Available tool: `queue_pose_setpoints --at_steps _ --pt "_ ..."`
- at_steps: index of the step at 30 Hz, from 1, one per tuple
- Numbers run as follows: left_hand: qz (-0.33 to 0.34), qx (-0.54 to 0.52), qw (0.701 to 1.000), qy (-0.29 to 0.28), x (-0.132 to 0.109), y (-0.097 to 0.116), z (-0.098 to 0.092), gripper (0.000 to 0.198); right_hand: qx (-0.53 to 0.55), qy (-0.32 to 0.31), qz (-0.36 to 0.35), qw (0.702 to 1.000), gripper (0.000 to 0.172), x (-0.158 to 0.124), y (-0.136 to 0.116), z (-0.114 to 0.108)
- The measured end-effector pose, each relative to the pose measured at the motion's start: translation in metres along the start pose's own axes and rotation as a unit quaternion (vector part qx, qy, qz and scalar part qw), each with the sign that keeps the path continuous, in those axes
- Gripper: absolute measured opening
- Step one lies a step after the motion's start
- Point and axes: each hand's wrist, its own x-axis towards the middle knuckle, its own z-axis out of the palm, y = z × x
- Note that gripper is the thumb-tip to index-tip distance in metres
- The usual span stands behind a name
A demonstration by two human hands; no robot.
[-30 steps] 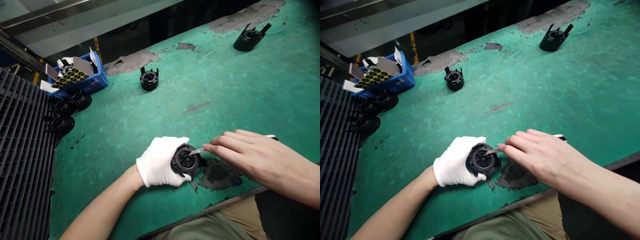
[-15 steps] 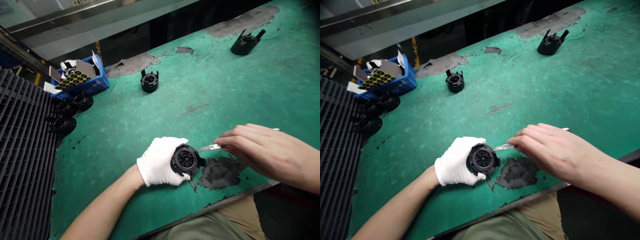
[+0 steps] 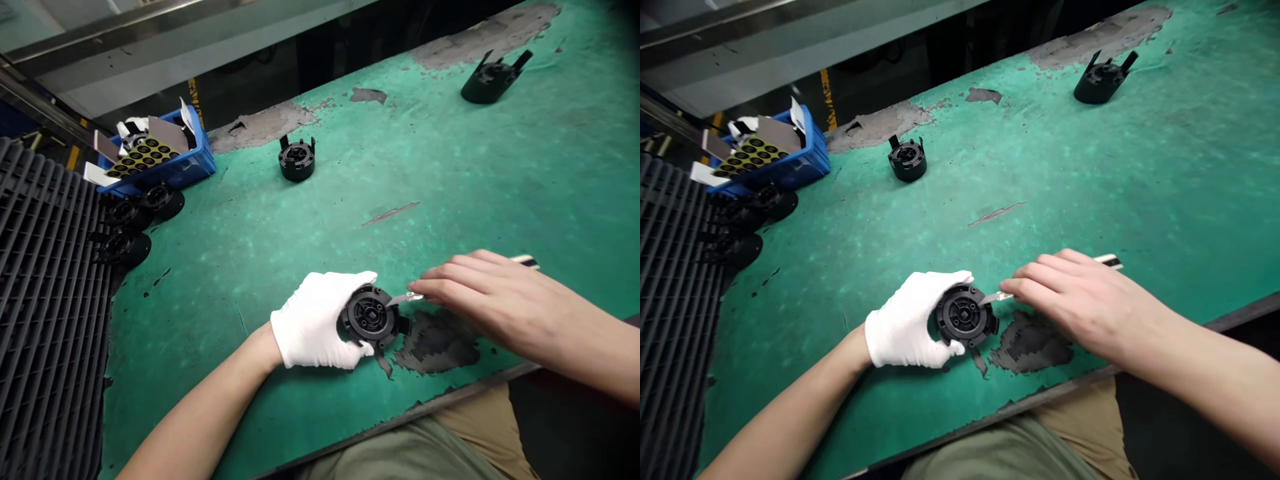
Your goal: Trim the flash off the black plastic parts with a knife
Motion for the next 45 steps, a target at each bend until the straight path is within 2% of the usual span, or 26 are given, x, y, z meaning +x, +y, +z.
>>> queue_pose_setpoints --at_steps 5,9,19,23,29,33,40,45 --pt "-0.014 0.014 1.0 -0.017 0.002 0.006 -0.005 0.059 -0.02 0.012 -0.06 0.998 0.049 0.028 0.029 0.005" --pt "-0.026 0.017 0.999 -0.031 0.004 0.01 -0.008 0.056 -0.022 0.007 -0.112 0.993 0.045 0.042 0.039 0.003" --pt "-0.026 0.01 0.999 -0.03 0.005 0.008 -0.007 0.054 0.018 0.005 -0.129 0.991 0.045 0.047 0.044 0.007" --pt "-0.019 -0.003 0.999 -0.031 0.005 0.005 -0.006 0.054 -0.01 0.043 -0.162 0.986 0.041 0.053 0.042 0.005" --pt "-0.025 -0.009 0.999 -0.036 0.006 0.008 -0.009 0.047 -0.057 0.059 -0.195 0.977 0.044 0.057 0.036 -0.001" --pt "-0.027 -0.02 0.999 -0.041 0.007 0.01 -0.01 0.04 -0.05 0.052 -0.189 0.979 0.046 0.056 0.037 -0.003" --pt "-0.031 -0.006 0.999 -0.015 0.007 0.01 -0.008 0.035 -0.041 0.038 -0.186 0.981 0.049 0.052 0.036 -0.006" --pt "-0.033 -0.014 0.999 -0.016 0.006 0.01 -0.008 0.036 0.0 0.025 -0.129 0.991 0.054 0.034 0.038 0.003"
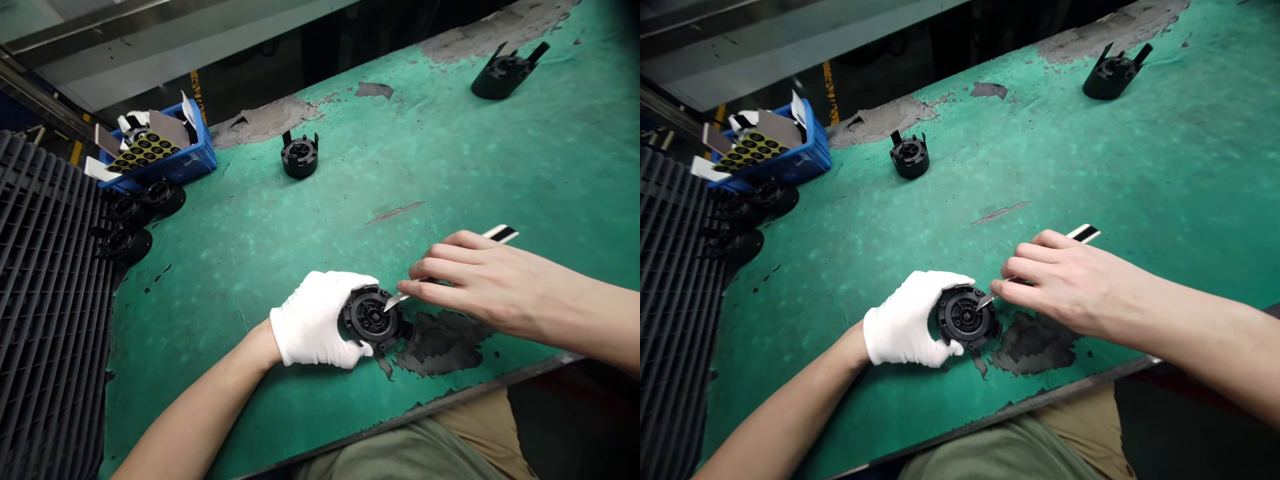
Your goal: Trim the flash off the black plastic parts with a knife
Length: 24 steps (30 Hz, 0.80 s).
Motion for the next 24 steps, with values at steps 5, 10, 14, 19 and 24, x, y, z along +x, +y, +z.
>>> queue_pose_setpoints --at_steps 5,10,14,19,24 --pt "0.041 -0.018 0.999 0.023 -0.004 -0.009 0.004 0.068 0.113 -0.001 0.079 0.99 0.041 -0.019 -0.015 -0.008" --pt "0.124 -0.004 0.991 0.057 -0.003 -0.028 0.024 0.06 0.137 0.082 0.194 0.968 0.024 -0.031 -0.076 -0.001" --pt "0.104 0.027 0.988 0.108 0.0 -0.039 0.041 0.095 0.081 0.106 0.246 0.96 0.027 -0.029 -0.117 0.015" --pt "0.078 0.075 0.988 0.111 -0.001 -0.042 0.046 0.111 0.024 0.09 0.241 0.966 0.037 -0.019 -0.121 0.016" --pt "0.041 0.063 0.991 0.114 -0.004 -0.044 0.049 0.123 0.025 0.119 0.231 0.965 0.012 -0.007 -0.125 0.021"
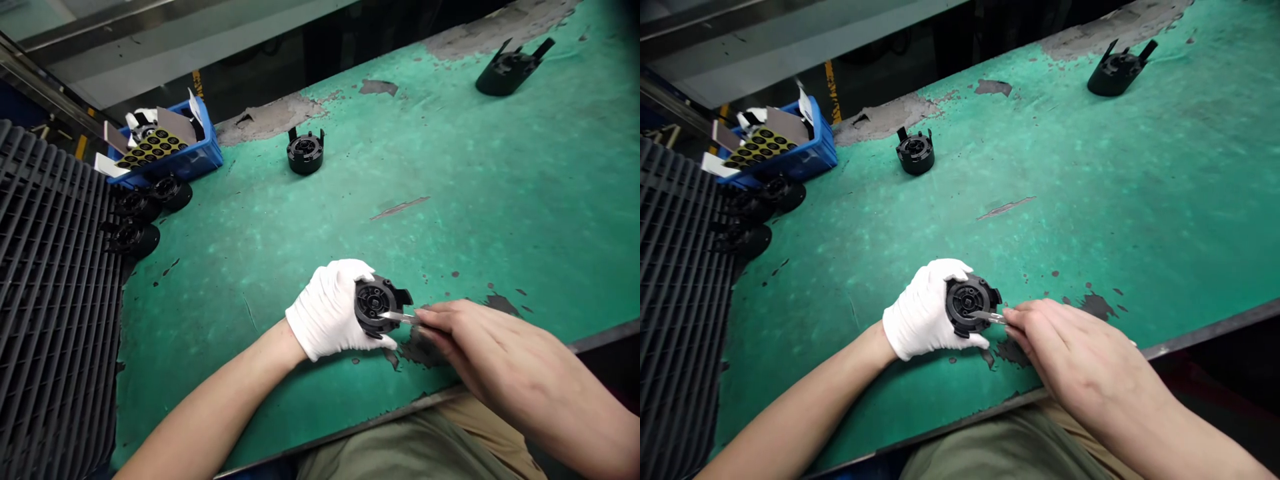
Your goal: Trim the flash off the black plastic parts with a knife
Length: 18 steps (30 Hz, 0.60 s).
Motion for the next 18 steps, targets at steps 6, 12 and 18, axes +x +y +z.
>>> queue_pose_setpoints --at_steps 6,12,18 --pt "-0.008 -0.012 1.0 -0.017 -0.002 0.0 -0.001 0.118 -0.013 -0.004 -0.007 1.0 0.015 0.006 -0.001 0.01" --pt "0.0 -0.006 1.0 -0.02 -0.002 0.002 -0.003 0.114 -0.043 -0.024 -0.03 0.998 0.018 0.013 -0.003 0.002" --pt "0.012 -0.006 1.0 -0.012 -0.002 0.002 -0.001 0.111 -0.069 -0.048 -0.067 0.994 0.029 0.015 -0.009 -0.006"
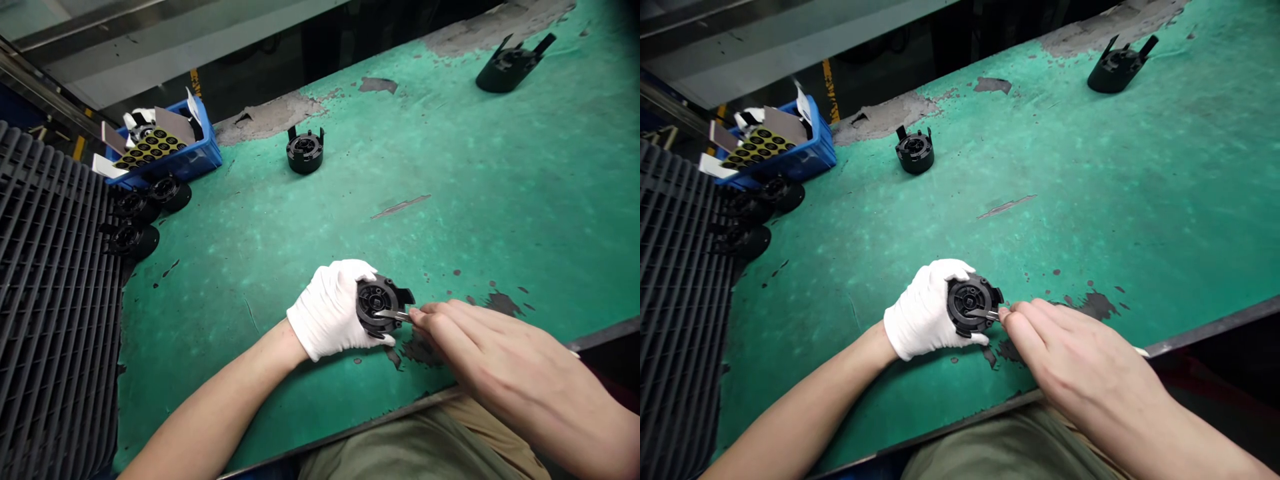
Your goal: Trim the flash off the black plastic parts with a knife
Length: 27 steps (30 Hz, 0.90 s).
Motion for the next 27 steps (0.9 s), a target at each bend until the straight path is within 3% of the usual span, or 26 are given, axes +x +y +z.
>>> queue_pose_setpoints --at_steps 6,10,17,22,27 --pt "-0.03 -0.016 0.999 0.013 0.004 -0.001 0.0 0.115 0.049 -0.002 0.03 0.998 0.018 -0.013 0.007 0.001" --pt "-0.079 0.001 0.995 0.063 0.003 -0.001 -0.003 0.11 0.07 0.037 0.114 0.99 0.012 -0.024 0.01 0.008" --pt "0.01 -0.026 0.994 0.103 -0.001 -0.003 -0.002 0.099 0.067 0.053 0.137 0.987 0.013 -0.024 0.003 0.023" --pt "0.005 -0.018 0.999 0.031 0.006 0.006 -0.009 0.104 0.066 0.051 0.119 0.989 0.014 -0.022 0.008 0.021" --pt "0.001 -0.012 1.0 0.004 0.013 0.014 -0.017 0.078 0.089 0.053 0.101 0.99 0.008 -0.023 0.011 0.025"
